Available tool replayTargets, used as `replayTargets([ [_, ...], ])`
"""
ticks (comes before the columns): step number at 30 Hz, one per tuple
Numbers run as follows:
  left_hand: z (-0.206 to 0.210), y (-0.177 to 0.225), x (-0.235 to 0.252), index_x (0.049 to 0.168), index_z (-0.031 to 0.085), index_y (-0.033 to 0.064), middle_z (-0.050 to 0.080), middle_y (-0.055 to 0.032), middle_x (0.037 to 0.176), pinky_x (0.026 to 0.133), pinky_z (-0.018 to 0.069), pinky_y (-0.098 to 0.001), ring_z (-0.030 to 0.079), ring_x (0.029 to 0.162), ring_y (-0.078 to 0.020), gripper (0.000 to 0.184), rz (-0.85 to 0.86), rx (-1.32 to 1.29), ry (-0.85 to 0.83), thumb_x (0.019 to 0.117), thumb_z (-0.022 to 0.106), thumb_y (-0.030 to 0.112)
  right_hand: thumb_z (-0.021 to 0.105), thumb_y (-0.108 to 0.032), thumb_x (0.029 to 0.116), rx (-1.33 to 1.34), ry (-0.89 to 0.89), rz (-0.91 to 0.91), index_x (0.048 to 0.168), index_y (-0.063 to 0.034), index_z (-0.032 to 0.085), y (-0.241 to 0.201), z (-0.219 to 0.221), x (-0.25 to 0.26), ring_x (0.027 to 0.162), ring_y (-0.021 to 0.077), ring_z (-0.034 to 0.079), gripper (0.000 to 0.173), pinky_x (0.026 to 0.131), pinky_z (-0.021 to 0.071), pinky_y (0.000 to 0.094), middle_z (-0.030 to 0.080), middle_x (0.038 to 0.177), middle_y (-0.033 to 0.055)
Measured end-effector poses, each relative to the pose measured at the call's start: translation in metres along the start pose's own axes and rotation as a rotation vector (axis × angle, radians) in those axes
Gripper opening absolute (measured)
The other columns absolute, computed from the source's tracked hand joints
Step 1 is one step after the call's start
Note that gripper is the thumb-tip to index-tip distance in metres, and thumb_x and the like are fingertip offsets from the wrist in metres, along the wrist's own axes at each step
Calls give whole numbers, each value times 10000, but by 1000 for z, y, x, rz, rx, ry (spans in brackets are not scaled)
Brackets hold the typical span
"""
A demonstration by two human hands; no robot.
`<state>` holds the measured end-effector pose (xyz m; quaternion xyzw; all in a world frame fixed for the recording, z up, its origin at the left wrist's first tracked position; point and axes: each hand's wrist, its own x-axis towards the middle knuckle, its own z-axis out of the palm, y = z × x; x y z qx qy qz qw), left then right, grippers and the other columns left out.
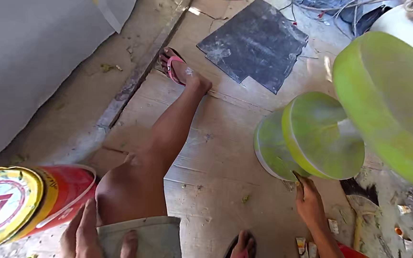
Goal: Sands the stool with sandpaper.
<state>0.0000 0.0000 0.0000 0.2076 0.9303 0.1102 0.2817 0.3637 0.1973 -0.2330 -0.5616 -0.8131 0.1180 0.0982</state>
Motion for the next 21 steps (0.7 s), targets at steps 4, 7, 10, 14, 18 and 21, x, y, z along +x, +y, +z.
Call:
replayTargets([
  [4,98,-123,41,1577,273,-72,185,-399,1612,1218,249,-639,202,1511,-541,997,648,-265,266,887,732,481,494,-66,1023,-229,-3,-30,1481,-199,567,-1,25,35,1178,378,659,483,891,573,590,581,1441,162],
  [7,116,-57,47,1568,379,67,273,-270,1633,1103,425,-611,367,1458,-448,914,637,-295,138,865,725,538,576,-35,976,-332,-54,7,1514,-141,516,-4,49,45,1121,390,677,551,851,596,552,517,1488,197],
  [10,157,-11,72,1576,378,145,315,-173,1623,986,545,-506,550,1307,-330,846,665,-188,-58,905,656,578,614,-28,957,-413,-151,65,1543,-116,468,-13,62,47,1170,384,647,611,895,590,502,476,1498,216],
  [14,196,14,91,1594,328,112,364,-186,1590,1056,492,-525,551,1312,-356,781,674,102,-570,980,595,514,630,-82,965,-486,-275,75,1549,-190,472,-7,52,38,1268,357,588,615,954,568,482,495,1489,173],
  [18,238,-6,90,1530,421,84,510,-239,1454,980,505,-635,594,1235,-439,708,669,283,-918,983,598,497,580,-182,965,-343,-177,-81,1431,-234,624,22,30,36,1150,346,660,471,892,580,538,622,1365,137],
  [21,250,-19,87,1464,475,24,537,-270,1404,948,486,-669,589,1214,-467,648,686,500,-1021,977,628,423,459,-138,989,-228,-62,-105,1411,-165,638,24,25,49,1164,383,671,460,913,552,609,652,1355,163],
])
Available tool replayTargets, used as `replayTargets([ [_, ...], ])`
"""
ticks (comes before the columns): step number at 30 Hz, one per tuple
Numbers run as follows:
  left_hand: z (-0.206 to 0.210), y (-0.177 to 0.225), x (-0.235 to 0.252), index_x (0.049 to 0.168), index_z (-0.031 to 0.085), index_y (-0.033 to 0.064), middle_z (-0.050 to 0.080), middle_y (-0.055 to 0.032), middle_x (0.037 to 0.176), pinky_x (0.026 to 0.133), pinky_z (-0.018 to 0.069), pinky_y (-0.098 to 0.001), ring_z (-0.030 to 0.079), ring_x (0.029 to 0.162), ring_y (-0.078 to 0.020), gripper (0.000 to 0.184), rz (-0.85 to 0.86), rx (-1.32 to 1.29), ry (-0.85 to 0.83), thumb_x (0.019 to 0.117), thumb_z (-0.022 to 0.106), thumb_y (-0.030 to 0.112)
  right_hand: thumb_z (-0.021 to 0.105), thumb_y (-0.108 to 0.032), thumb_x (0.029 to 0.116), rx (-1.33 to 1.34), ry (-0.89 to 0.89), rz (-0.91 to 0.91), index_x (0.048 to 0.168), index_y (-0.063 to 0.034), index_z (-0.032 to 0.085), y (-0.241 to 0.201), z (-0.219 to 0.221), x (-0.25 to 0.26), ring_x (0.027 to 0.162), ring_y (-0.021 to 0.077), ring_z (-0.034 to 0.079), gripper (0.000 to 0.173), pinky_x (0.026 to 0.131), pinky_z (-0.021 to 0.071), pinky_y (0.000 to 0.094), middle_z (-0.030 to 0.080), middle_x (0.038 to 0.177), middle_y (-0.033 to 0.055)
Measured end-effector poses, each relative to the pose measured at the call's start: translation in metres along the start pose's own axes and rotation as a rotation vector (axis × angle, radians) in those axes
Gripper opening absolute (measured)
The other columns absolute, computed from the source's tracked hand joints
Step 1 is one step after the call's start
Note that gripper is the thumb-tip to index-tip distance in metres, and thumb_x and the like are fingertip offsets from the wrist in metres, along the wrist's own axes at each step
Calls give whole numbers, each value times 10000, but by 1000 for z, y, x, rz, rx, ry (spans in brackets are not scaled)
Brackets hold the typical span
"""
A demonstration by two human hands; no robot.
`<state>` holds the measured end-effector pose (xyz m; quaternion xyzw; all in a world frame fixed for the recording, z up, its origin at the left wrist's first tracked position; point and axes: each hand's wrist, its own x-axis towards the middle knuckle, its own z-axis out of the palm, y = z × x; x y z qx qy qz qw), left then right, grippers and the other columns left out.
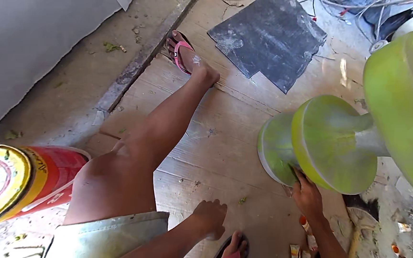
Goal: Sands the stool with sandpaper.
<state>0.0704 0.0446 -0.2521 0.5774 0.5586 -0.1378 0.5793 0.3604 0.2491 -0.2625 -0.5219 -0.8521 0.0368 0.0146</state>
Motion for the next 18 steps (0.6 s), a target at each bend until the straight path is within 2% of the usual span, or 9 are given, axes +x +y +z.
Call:
replayTargets([
  [3,-3,1,0,1464,472,31,544,-260,1396,952,486,-661,587,1227,-453,638,-6,19,-16,984,610,428,460,-102,1009,12,-59,38,1470,-125,573,-14,6,14,1203,386,642,475,942,534,615,599,1417,174],
  [6,-12,-2,4,1465,474,73,570,-224,1357,949,506,-632,606,1206,-425,610,28,-45,86,1011,559,471,503,-106,1010,8,-151,81,1463,-132,581,-33,5,14,1169,356,644,460,939,546,571,611,1357,175],
  [12,-21,-7,9,1477,467,81,571,-219,1368,958,507,-626,608,1211,-422,620,19,-46,118,1014,551,485,544,-130,973,-32,-201,6,1453,-205,600,-44,11,-18,1141,275,656,489,899,590,460,633,1306,113],
  [14,-18,-10,9,1473,474,82,575,-220,1365,956,508,-628,608,1212,-422,620,10,-56,109,1010,557,487,499,-155,973,23,-218,-24,1425,-225,627,-39,1,-18,1151,264,660,474,910,582,478,643,1325,89],
  [16,-17,-11,9,1454,486,78,579,-218,1356,949,507,-633,609,1208,-424,610,-1,-49,106,1006,562,485,462,-168,975,70,-144,-16,1363,-218,667,-31,-6,-8,1158,272,667,442,925,570,522,664,1321,78],
  [18,-16,-9,10,1460,486,73,569,-221,1377,967,496,-641,599,1225,-427,612,-2,-58,103,1006,568,475,446,-142,1008,38,-57,14,1412,-153,627,-27,-5,7,1199,346,658,443,960,545,576,647,1365,143],
])
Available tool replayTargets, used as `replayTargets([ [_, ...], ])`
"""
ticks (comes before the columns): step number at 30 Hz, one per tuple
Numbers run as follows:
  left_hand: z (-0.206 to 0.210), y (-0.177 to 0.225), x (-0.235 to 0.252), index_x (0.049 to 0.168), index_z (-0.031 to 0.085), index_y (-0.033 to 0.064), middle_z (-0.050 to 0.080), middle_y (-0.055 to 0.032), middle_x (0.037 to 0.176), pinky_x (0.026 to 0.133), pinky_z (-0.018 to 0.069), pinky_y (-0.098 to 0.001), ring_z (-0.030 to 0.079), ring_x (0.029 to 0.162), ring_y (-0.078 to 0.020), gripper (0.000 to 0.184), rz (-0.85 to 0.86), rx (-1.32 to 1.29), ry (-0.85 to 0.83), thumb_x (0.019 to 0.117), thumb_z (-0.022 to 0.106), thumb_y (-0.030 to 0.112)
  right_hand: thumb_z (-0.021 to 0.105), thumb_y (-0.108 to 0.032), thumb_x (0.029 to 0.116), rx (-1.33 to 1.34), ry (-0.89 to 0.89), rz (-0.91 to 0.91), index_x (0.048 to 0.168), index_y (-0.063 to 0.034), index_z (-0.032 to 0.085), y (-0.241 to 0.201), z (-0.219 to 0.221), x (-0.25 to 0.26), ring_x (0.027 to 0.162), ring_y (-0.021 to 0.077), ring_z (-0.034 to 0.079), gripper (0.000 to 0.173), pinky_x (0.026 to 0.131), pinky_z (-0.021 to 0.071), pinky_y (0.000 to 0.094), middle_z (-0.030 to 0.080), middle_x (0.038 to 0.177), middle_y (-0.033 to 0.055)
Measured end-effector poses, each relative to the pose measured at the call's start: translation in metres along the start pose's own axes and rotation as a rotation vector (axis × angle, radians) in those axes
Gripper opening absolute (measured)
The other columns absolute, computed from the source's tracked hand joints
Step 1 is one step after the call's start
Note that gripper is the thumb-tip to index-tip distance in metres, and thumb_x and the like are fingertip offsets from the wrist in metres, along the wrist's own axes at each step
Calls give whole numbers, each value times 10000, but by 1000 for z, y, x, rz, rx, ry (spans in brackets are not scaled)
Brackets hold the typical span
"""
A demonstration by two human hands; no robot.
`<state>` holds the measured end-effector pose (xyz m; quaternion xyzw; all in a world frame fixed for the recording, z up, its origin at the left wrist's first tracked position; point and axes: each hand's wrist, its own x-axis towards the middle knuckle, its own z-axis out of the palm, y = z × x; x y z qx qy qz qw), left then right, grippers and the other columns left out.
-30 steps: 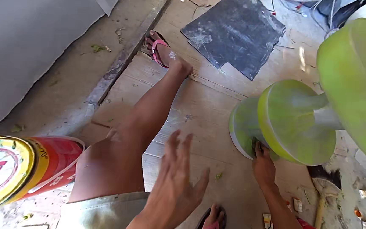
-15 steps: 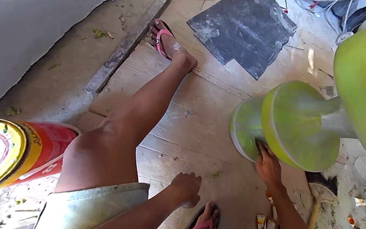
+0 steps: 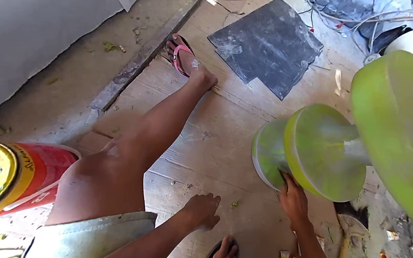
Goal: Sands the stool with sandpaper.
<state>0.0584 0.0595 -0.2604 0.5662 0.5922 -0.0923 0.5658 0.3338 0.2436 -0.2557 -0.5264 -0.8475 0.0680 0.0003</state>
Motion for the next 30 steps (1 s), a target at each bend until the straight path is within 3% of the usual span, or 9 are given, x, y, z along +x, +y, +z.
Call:
replayTargets([
  [3,1,2,1,1469,477,73,564,-222,1382,972,493,-640,596,1230,-423,614,15,-4,-10,1010,562,473,536,-99,989,-129,-32,34,1536,-134,487,-7,15,11,1203,375,636,550,953,557,538,551,1439,206],
  [7,-2,1,1,1463,479,75,571,-213,1366,961,502,-631,602,1220,-417,606,13,8,-5,1014,552,475,628,-95,937,-265,-217,87,1577,-194,425,-18,23,-4,1269,340,575,679,978,552,458,510,1464,166],
  [10,-5,1,2,1454,483,71,576,-217,1360,955,503,-631,602,1220,-419,602,12,-4,2,1014,556,475,594,-127,928,-176,-186,18,1530,-229,508,-4,16,-15,1246,307,594,616,966,559,449,566,1410,128],
  [13,-4,1,2,1447,492,69,579,-220,1358,948,502,-638,603,1216,-424,597,13,-19,4,1010,564,469,511,-112,951,-46,13,-53,1420,-198,633,11,10,-9,1150,314,667,492,908,575,528,648,1331,130],
  [17,0,1,0,1438,493,61,578,-226,1349,937,508,-636,608,1204,-428,590,15,-15,-14,1012,560,463,456,-77,1010,3,91,-7,1500,-171,546,4,19,12,1237,389,626,508,958,531,608,599,1420,177],
  [21,-4,1,2,1426,498,55,580,-223,1341,934,508,-633,610,1199,-425,583,6,-8,-11,1012,560,462,519,-53,982,28,25,31,1450,-192,605,-29,23,17,1203,353,620,496,971,535,549,613,1355,174],
  [24,-3,2,4,1441,487,56,579,-223,1343,946,504,-636,604,1211,-426,590,14,-16,-17,1015,555,459,545,-70,960,14,-44,55,1467,-224,589,-49,27,0,1169,343,615,532,922,559,508,610,1320,151],
  [30,-5,-2,4,1444,494,53,579,-235,1357,947,498,-652,600,1216,-441,601,13,-24,-1,1009,572,460,540,-88,915,-19,-98,-6,1457,-279,596,-54,33,-24,1153,277,637,578,907,575,456,624,1322,108],
])
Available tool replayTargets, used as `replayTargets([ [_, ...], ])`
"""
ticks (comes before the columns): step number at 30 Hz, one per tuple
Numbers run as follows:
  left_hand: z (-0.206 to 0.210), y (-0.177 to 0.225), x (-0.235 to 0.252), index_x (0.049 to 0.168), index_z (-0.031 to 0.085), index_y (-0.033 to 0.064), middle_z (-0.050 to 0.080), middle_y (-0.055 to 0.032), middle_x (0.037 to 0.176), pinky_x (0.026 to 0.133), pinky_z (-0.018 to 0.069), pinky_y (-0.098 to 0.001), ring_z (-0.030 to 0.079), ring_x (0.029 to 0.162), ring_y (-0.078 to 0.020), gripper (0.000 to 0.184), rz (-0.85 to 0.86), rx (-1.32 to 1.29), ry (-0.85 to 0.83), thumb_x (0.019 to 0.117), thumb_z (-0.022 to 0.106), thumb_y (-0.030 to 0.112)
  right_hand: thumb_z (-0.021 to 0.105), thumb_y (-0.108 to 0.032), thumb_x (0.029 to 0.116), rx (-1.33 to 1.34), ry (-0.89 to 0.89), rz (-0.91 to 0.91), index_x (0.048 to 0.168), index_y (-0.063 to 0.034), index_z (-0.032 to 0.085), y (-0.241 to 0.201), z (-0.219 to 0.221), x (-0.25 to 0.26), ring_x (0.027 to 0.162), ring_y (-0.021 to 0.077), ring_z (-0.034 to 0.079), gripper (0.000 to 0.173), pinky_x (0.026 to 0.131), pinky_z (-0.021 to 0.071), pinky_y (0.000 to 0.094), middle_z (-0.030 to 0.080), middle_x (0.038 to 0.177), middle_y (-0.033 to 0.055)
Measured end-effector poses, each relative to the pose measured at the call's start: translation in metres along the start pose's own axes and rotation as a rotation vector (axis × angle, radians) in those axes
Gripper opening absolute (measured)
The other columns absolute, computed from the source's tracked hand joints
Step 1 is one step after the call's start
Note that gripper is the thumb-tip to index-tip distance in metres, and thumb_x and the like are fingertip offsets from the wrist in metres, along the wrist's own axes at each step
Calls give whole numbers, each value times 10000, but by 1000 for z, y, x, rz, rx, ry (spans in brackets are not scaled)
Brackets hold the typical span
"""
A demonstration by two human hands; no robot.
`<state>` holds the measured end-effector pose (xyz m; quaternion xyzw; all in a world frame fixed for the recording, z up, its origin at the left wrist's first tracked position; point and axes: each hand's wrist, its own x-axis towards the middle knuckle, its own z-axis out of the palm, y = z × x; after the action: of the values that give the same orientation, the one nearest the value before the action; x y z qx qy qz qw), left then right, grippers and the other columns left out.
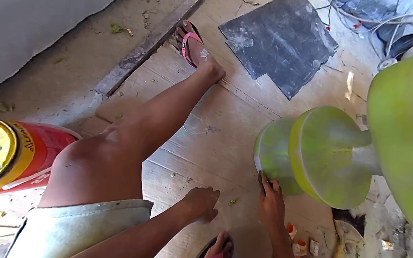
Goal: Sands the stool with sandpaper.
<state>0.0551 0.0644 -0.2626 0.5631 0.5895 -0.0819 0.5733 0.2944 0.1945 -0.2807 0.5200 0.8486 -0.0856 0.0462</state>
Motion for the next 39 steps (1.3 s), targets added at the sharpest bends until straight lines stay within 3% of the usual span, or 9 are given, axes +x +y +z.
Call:
replayTargets([
  [2,0,0,-1,1443,496,57,579,-234,1354,942,499,-655,601,1212,-442,602,4,-3,9,1006,573,463,511,-108,927,75,-51,-5,1432,-286,618,5,-11,2,1140,257,645,546,894,580,471,626,1317,96],
  [5,3,1,1,1442,496,59,580,-229,1355,939,502,-652,603,1212,-435,600,15,-11,16,1005,571,463,483,-147,977,163,89,21,1372,-202,666,15,-31,14,1161,302,649,440,920,561,545,647,1312,126],
  [10,2,2,0,1435,497,54,585,-223,1347,940,504,-645,605,1213,-429,592,18,2,12,1008,571,458,501,-142,1023,-17,126,90,1501,-126,538,23,-24,42,1167,357,646,479,970,546,525,601,1362,202],
  [13,0,2,-3,1436,490,47,577,-226,1355,950,501,-635,601,1217,-428,593,13,-2,9,1012,565,456,611,-137,954,-145,-8,132,1529,-165,505,9,-12,35,1197,338,608,585,952,560,447,563,1354,203],
  [18,-2,3,-1,1436,491,55,580,-220,1346,947,503,-634,601,1215,-424,590,23,0,6,1013,559,460,639,-103,886,-148,-35,80,1527,-238,513,12,0,-2,1203,331,603,667,934,565,456,571,1371,164],
  [22,-1,0,0,1425,501,55,586,-223,1336,946,503,-639,607,1206,-423,590,17,-10,10,1004,571,463,526,-78,929,34,83,-26,1417,-220,636,34,-20,7,1132,318,656,520,882,579,518,625,1331,153],
  [26,2,1,-1,1423,499,52,582,-225,1340,944,502,-641,607,1206,-428,586,12,-5,-3,1006,567,458,441,-91,1035,65,79,52,1501,-163,541,31,-37,44,1265,364,611,482,1019,509,584,568,1456,177],
  [31,-2,1,0,1447,493,53,578,-231,1355,959,492,-651,598,1219,-434,593,17,-19,7,1012,568,448,510,-118,1010,48,-15,114,1471,-224,581,-3,-24,50,1219,352,591,479,986,524,542,580,1348,191],
  [39,-3,-3,0,1456,484,66,581,-219,1352,952,506,-631,603,1220,-418,606,9,2,2,1013,561,472,599,-106,890,-68,20,35,1477,-324,569,-8,4,7,1169,289,613,627,894,565,448,612,1317,99],
])
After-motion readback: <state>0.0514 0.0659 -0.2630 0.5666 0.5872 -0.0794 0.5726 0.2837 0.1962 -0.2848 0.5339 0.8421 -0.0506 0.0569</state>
